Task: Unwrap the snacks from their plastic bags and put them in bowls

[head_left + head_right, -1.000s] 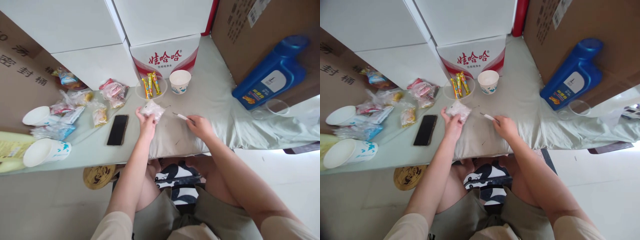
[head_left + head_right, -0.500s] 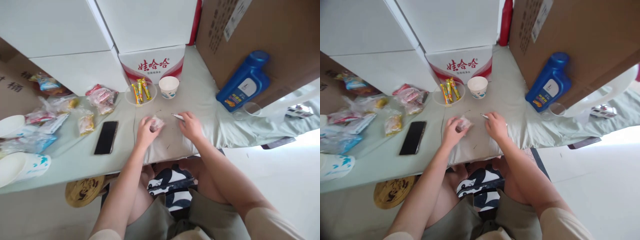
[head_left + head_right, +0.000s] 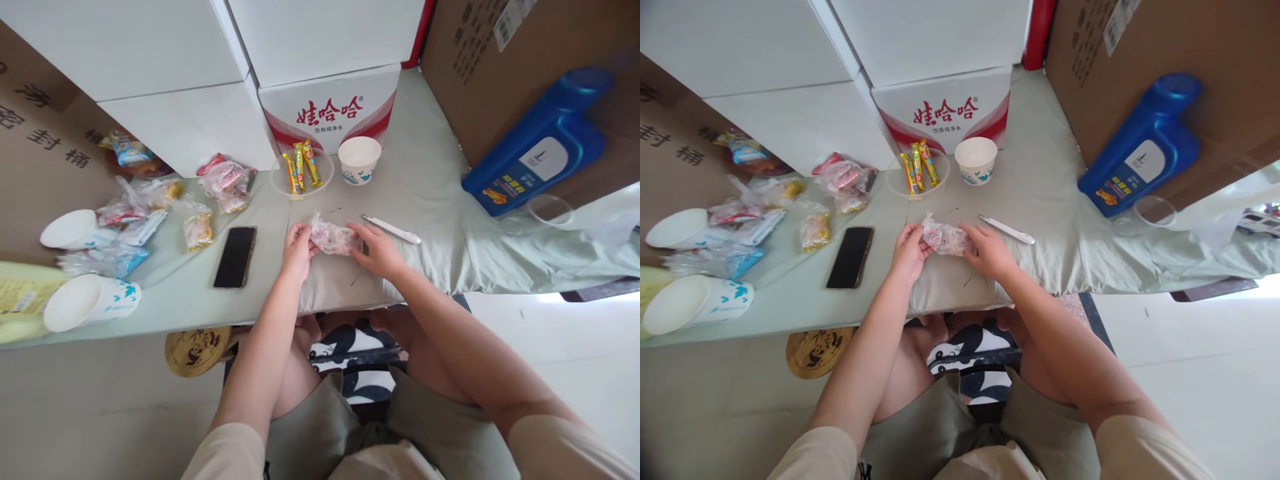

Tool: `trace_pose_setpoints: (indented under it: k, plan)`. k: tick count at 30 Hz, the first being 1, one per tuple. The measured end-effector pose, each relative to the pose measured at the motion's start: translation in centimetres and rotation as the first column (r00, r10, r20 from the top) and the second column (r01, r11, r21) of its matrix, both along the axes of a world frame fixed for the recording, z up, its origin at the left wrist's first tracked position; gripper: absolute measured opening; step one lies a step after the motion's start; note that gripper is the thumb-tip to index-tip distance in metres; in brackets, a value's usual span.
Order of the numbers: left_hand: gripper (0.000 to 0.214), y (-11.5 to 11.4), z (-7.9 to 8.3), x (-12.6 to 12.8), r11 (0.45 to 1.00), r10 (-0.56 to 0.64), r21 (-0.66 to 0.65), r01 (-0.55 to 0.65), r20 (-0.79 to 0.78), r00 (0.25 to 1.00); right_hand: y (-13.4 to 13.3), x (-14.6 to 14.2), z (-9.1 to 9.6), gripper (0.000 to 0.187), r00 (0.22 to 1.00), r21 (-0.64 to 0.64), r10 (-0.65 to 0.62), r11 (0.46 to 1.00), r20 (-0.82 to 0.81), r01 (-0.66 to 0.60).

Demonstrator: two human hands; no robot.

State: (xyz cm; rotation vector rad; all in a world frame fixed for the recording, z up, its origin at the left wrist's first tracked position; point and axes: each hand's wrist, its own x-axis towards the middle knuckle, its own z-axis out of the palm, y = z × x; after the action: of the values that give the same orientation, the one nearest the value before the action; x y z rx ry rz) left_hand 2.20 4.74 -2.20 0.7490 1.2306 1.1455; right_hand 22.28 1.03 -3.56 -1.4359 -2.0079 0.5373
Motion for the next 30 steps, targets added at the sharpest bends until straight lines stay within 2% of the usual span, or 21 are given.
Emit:
trace_pose_setpoints:
  k: [3, 8, 9, 12, 16, 19, 23, 26, 28, 30]
  plan:
    - [0.028, 0.2, 0.0, -0.2, 0.998, 0.058, 0.015, -0.057, -0.016, 0.998, 0.2, 0.1, -0.2, 0.053, 0.998, 0.012, 0.017, 1.000, 0.066, -0.018]
    - [0.050, 0.7, -0.3, 0.0, 0.988, 0.007, 0.156, 0.019, -0.163, 0.987, 0.2, 0.1, -0.3, 0.060, 0.998, 0.025, 0.013, 1.000, 0.059, -0.014]
    - [0.050, 0.8, -0.4, 0.1, 0.987, 0.020, 0.158, 0.007, -0.170, 0.985, 0.2, 0.1, -0.3, 0.057, 0.998, 0.024, 0.007, 1.000, 0.066, -0.009]
    - [0.038, 1.1, -0.2, 0.0, 0.989, 0.077, 0.137, -0.060, -0.127, 0.989, 0.4, 0.3, -0.2, 0.034, 0.998, 0.046, -0.003, 0.999, 0.064, 0.000]
    - [0.023, 1.2, 0.2, -0.8, 0.988, 0.120, 0.109, -0.106, -0.139, 0.983, 0.3, 1.1, 0.3, 0.020, 0.998, 0.136, -0.007, 0.991, -0.062, 0.015]
    - [0.021, 1.1, 0.4, -2.0, 0.986, 0.156, 0.088, -0.142, -0.184, 0.970, 0.1, 2.4, 0.5, 0.015, 0.989, 0.133, -0.095, 0.985, -0.117, 0.110]
    - [0.029, 1.1, 0.1, -3.6, 0.981, 0.193, 0.083, -0.176, -0.290, 0.938, 0.0, 4.3, 0.6, 0.016, 0.943, 0.075, -0.318, 0.943, -0.097, 0.325]
    - [0.027, 1.4, -0.4, -3.9, 0.973, 0.197, 0.187, -0.135, -0.369, 0.909, -0.2, 4.4, 1.1, 0.023, 0.926, 0.045, -0.349, 0.932, -0.146, 0.358]
    - [0.033, 1.6, -0.9, -3.6, 0.966, 0.171, 0.251, -0.066, -0.422, 0.890, -0.5, 3.8, 1.5, 0.029, 0.946, 0.012, -0.285, 0.957, -0.158, 0.290]
    - [0.044, 1.9, -1.3, -3.2, 0.962, 0.104, 0.271, 0.043, -0.505, 0.857, -0.8, 3.0, 1.8, 0.038, 0.976, -0.004, -0.198, 0.980, -0.095, 0.199]
